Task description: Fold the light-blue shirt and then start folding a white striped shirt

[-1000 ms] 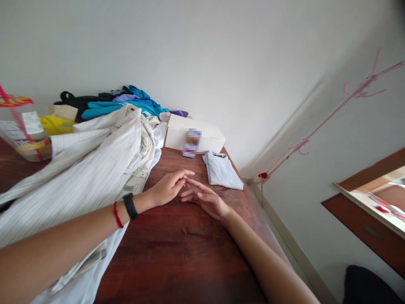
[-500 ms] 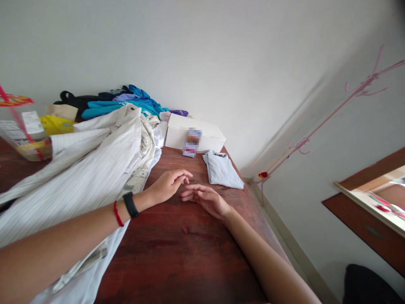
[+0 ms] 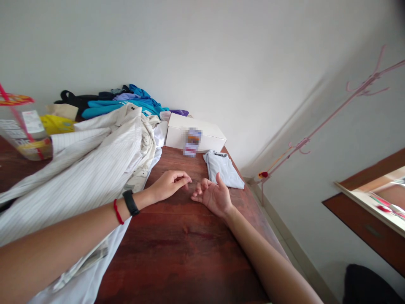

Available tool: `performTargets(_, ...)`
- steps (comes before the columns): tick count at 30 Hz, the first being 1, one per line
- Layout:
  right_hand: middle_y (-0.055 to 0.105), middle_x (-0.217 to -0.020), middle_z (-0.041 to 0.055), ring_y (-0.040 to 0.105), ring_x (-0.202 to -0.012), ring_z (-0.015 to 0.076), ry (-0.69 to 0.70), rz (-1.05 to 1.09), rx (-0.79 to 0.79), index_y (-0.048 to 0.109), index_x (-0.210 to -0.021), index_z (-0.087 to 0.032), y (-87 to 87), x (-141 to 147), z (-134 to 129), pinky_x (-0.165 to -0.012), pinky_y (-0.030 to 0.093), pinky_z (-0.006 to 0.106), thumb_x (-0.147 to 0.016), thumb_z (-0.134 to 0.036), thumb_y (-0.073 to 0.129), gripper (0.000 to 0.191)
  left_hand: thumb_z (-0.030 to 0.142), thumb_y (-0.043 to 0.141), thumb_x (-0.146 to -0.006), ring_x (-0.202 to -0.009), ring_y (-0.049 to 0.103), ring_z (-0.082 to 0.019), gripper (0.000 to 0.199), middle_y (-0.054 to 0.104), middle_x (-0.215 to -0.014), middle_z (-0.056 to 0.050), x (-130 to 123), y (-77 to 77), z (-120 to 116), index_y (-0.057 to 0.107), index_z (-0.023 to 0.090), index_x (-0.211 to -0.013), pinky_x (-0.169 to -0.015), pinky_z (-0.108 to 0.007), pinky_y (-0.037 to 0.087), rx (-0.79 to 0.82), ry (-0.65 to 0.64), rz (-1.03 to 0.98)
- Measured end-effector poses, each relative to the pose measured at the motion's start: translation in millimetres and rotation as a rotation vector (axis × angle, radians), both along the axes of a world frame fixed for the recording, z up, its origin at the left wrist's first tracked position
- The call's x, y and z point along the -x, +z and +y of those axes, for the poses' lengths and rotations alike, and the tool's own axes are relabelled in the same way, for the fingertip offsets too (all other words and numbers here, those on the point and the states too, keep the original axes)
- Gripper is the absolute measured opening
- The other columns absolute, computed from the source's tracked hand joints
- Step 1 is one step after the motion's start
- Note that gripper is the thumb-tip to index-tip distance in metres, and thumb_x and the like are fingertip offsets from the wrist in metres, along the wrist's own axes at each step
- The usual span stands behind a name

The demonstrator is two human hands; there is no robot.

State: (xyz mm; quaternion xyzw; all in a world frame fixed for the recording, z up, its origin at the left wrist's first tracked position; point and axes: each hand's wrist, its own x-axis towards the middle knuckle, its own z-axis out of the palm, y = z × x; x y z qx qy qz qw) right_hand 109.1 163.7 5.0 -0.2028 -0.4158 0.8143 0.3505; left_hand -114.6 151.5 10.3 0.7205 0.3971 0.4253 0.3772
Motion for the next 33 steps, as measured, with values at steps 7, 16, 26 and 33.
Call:
performTargets(7, 0.030, -0.056, -0.0022, 0.030, -0.056, 0.0176, -0.076, 0.067, -0.009, 0.038, -0.052, -0.025, 5.3, -2.2, -0.7, -0.068, 0.049, 0.039, -0.091, -0.087, 0.027, 0.074, 0.042, 0.058, -0.097, -0.072, 0.071, -0.018, 0.030, 0.076, -0.076, -0.004, -1.2, -0.3, -1.8, 0.074, 0.017, -0.090, -0.072, -0.027, 0.054, 0.006, -0.019, 0.023)
performTargets(16, 0.027, -0.046, -0.0037, 0.030, -0.048, 0.0148, -0.122, -0.071, -0.111, 0.034, -0.044, -0.026, -7.2, 5.1, 2.7, -0.059, 0.041, 0.034, -0.091, -0.086, 0.032, 0.077, 0.031, 0.072, -0.085, -0.074, 0.070, -0.016, 0.032, 0.078, -0.093, -0.008, 2.2, 20.8, 0.9, 0.066, 0.015, -0.112, -0.072, -0.029, 0.055, 0.103, 0.034, -0.249)
performTargets(26, 0.033, -0.046, -0.0046, 0.035, -0.047, 0.0143, -0.090, -0.125, -0.156, 0.038, -0.046, -0.026, -11.0, 5.6, 1.9, -0.060, 0.043, 0.034, -0.094, -0.076, 0.047, 0.070, 0.026, 0.068, -0.087, -0.103, 0.069, -0.023, 0.040, 0.070, -0.126, -0.009, 96.8, 118.6, 20.2, 0.058, 0.019, -0.125, -0.075, -0.031, 0.053, 0.107, 0.475, -0.433)
performTargets(33, 0.042, -0.049, -0.0024, 0.044, -0.050, 0.0142, -0.048, -0.116, -0.144, 0.045, -0.049, -0.023, -13.9, 4.0, 4.7, -0.066, 0.047, 0.033, -0.098, -0.072, 0.045, 0.069, 0.051, 0.068, -0.086, -0.141, 0.046, -0.041, 0.085, 0.046, -0.155, -0.019, 175.4, 91.7, 52.5, 0.027, 0.019, -0.154, -0.109, -0.054, 0.044, -0.103, 0.948, 0.144)
